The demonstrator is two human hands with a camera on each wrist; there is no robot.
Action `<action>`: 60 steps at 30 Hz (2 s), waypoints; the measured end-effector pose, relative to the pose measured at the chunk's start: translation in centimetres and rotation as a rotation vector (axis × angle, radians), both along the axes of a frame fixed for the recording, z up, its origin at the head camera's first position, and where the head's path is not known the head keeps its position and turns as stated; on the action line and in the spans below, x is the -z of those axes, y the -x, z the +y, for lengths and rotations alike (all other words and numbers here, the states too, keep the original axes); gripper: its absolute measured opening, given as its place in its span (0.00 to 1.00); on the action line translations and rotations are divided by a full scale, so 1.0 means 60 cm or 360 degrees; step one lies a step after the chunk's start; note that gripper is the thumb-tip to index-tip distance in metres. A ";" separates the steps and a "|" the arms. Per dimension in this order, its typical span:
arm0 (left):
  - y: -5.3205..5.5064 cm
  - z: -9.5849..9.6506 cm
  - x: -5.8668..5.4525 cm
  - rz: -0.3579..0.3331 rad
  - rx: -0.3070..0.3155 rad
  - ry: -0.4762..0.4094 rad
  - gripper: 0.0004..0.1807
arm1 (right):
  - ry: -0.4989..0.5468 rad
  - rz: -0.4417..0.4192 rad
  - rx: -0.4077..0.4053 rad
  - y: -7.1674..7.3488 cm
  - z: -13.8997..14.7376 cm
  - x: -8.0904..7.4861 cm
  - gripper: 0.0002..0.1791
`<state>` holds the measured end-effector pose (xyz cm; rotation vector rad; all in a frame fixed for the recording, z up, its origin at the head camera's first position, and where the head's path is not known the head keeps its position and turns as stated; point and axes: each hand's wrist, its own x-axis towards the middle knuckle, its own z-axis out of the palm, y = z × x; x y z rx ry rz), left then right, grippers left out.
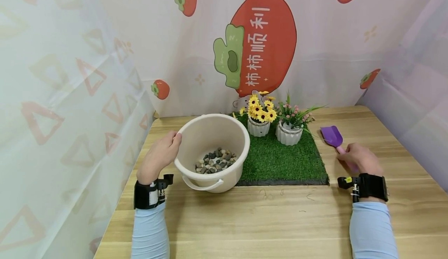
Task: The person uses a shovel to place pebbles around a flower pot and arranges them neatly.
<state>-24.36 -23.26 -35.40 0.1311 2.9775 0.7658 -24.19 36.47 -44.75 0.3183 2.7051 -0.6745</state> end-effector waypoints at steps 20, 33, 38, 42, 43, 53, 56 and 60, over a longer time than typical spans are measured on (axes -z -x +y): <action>0.003 0.000 0.002 0.0017 0.0005 -0.0004 0.32 | 0.0030 -0.0006 0.0024 0.001 -0.001 -0.013 0.33; 0.003 0.000 0.001 0.0015 0.0019 -0.0020 0.31 | -0.0023 0.0106 -0.0001 -0.013 0.001 -0.040 0.41; 0.003 0.000 0.000 0.0023 0.0024 -0.0014 0.31 | -0.0096 0.0209 0.0002 -0.018 0.001 -0.054 0.46; 0.004 -0.001 0.001 0.0028 0.0024 -0.0012 0.31 | -0.0121 0.0276 0.0010 -0.022 0.002 -0.062 0.47; 0.004 -0.002 0.002 0.0032 0.0023 -0.0012 0.31 | -0.0119 0.0290 0.0021 -0.023 0.001 -0.064 0.47; 0.002 -0.002 0.002 0.0044 0.0015 -0.0015 0.30 | -0.0160 0.0469 0.0196 -0.033 -0.006 -0.087 0.34; 0.003 -0.001 0.001 0.0047 0.0015 -0.0013 0.29 | -0.0176 0.0531 0.0210 -0.037 -0.007 -0.091 0.29; 0.004 0.000 0.001 0.0056 0.0022 -0.0005 0.30 | -0.0181 0.0609 0.0222 -0.043 -0.009 -0.096 0.29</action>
